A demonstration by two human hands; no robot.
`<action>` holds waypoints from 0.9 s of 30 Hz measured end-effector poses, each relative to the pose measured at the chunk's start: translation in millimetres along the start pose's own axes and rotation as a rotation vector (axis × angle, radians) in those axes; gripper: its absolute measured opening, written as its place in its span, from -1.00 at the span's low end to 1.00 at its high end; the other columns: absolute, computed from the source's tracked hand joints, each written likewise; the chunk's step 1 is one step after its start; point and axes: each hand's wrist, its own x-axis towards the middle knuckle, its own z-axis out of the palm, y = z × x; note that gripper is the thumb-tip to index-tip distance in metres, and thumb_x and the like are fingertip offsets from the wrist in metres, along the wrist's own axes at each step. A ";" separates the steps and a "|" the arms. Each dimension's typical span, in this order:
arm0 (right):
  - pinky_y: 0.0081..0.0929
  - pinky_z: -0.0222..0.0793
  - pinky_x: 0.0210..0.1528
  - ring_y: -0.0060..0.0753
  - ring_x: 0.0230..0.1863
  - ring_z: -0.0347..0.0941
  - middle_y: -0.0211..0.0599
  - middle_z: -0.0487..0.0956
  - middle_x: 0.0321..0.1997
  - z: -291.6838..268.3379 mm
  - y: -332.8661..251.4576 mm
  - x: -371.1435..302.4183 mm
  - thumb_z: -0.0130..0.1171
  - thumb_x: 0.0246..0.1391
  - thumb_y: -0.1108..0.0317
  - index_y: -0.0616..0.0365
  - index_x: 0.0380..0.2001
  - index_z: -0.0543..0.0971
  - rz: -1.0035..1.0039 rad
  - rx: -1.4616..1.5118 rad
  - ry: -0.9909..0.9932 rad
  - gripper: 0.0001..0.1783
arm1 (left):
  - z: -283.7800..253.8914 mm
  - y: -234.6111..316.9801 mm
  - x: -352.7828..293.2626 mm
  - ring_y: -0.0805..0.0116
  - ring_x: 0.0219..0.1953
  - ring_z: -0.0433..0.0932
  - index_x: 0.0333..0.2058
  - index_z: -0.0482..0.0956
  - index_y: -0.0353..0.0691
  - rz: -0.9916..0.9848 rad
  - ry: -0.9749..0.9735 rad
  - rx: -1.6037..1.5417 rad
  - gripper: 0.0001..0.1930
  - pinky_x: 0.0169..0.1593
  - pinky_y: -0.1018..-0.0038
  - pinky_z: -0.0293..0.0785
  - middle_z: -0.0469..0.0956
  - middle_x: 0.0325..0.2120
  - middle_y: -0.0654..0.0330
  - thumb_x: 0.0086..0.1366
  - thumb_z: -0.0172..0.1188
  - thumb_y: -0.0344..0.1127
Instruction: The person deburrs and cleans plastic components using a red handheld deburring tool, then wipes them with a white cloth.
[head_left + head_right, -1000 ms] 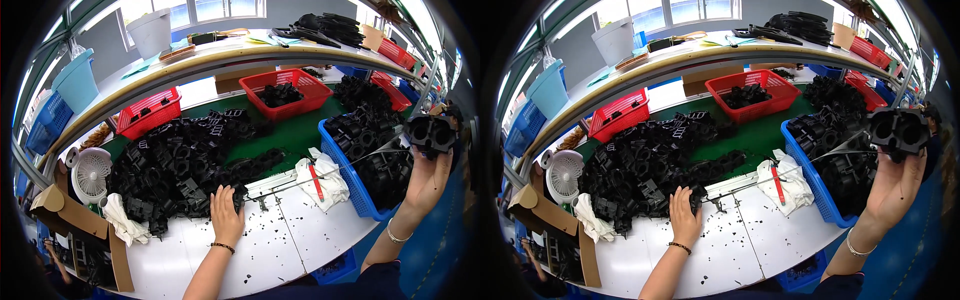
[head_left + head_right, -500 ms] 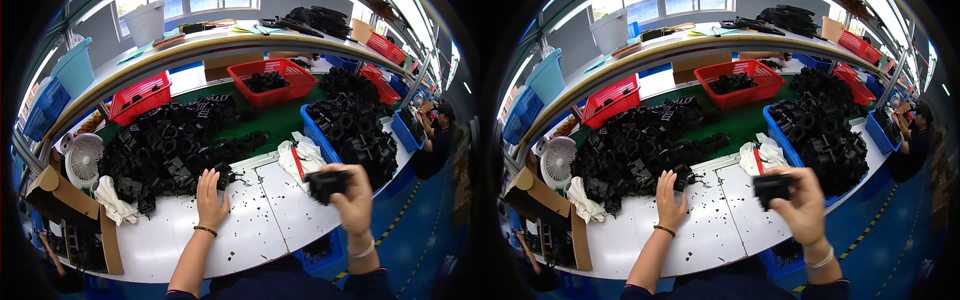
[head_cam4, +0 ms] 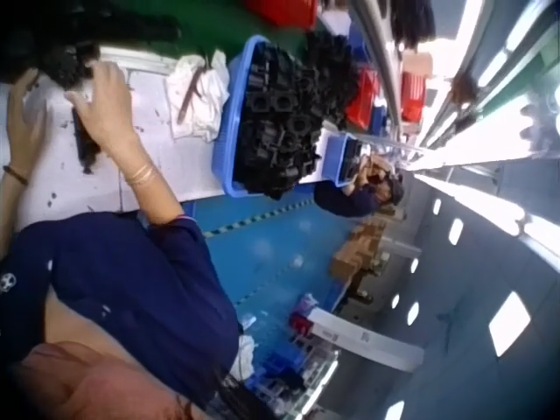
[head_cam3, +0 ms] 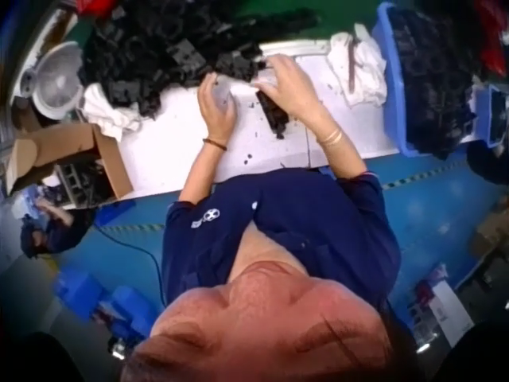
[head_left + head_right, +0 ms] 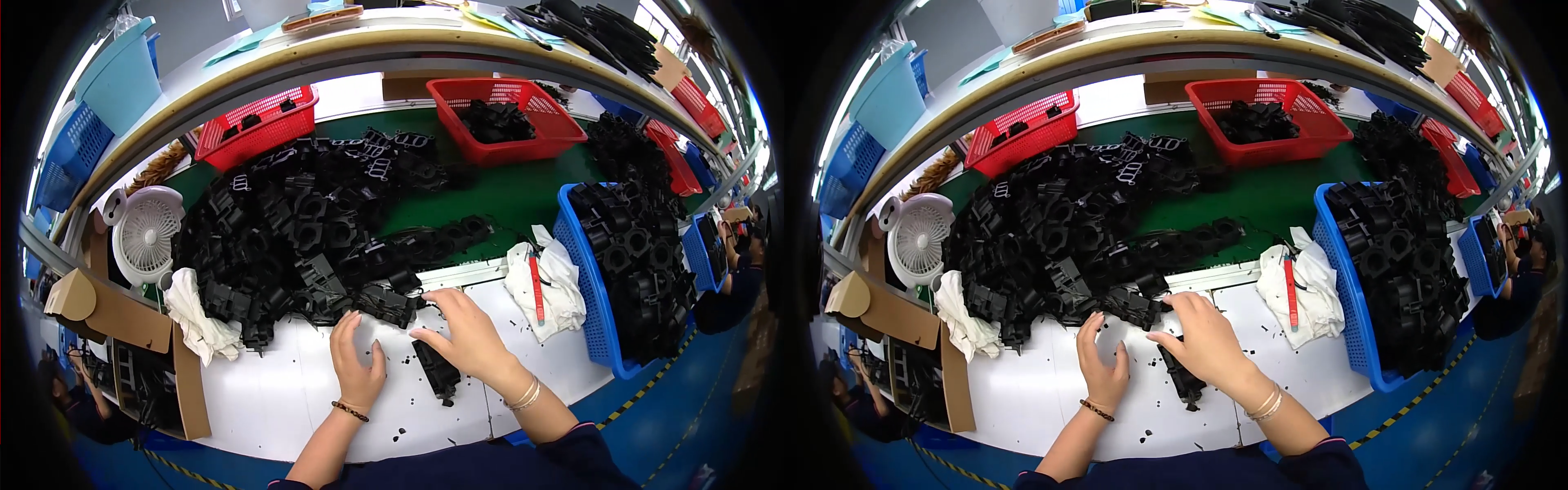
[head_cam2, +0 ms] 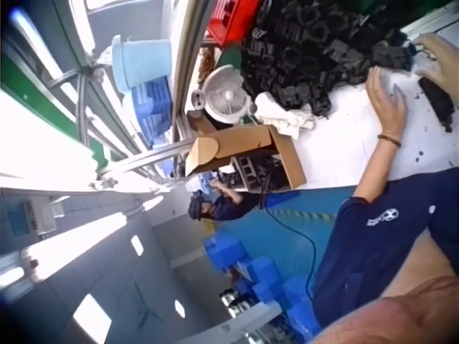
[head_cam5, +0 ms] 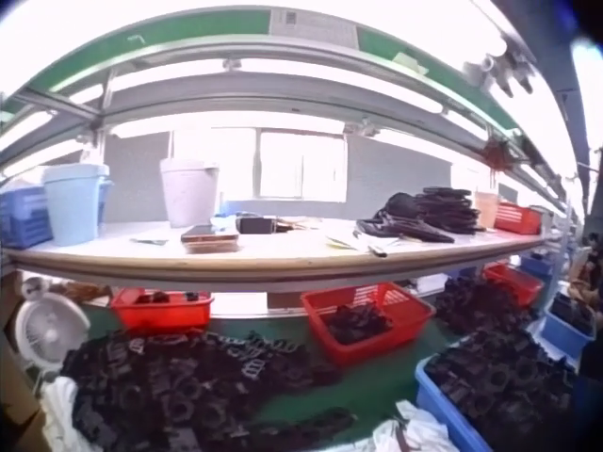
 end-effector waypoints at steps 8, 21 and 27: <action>-0.26 0.50 -0.11 -0.08 -0.11 0.49 -0.19 0.53 -0.13 25.4 -3.5 41.1 0.48 -0.23 0.38 0.20 -0.04 0.52 -0.218 -0.172 0.033 -0.41 | -10.3 17.7 -15.0 0.09 0.23 0.39 0.16 0.30 -0.36 -0.476 0.002 -0.572 -0.47 0.28 0.18 0.37 0.37 0.14 -0.03 0.22 0.21 -0.55; -0.36 0.47 -0.03 -0.19 -0.07 0.51 -0.16 0.60 -0.08 -27.9 -12.5 -4.4 0.42 -0.11 0.48 0.22 -0.11 0.63 -0.120 0.165 0.030 -0.60 | -36.4 31.4 3.8 0.30 -0.11 0.56 0.16 0.34 -0.13 -1.213 -0.206 -1.897 -0.56 -0.04 0.43 0.55 0.51 -0.05 0.07 0.52 -0.09 0.04; -0.38 0.44 0.05 -0.23 -0.02 0.49 -0.19 0.60 -0.02 2.3 -8.0 0.8 0.28 0.10 0.48 0.20 0.12 0.53 0.025 0.495 -0.173 -0.52 | -32.7 37.9 0.1 0.40 -0.32 0.43 0.17 0.33 -0.15 -1.167 -0.319 -1.972 -0.48 -0.29 0.53 0.36 0.49 -0.12 0.13 0.52 -0.17 0.14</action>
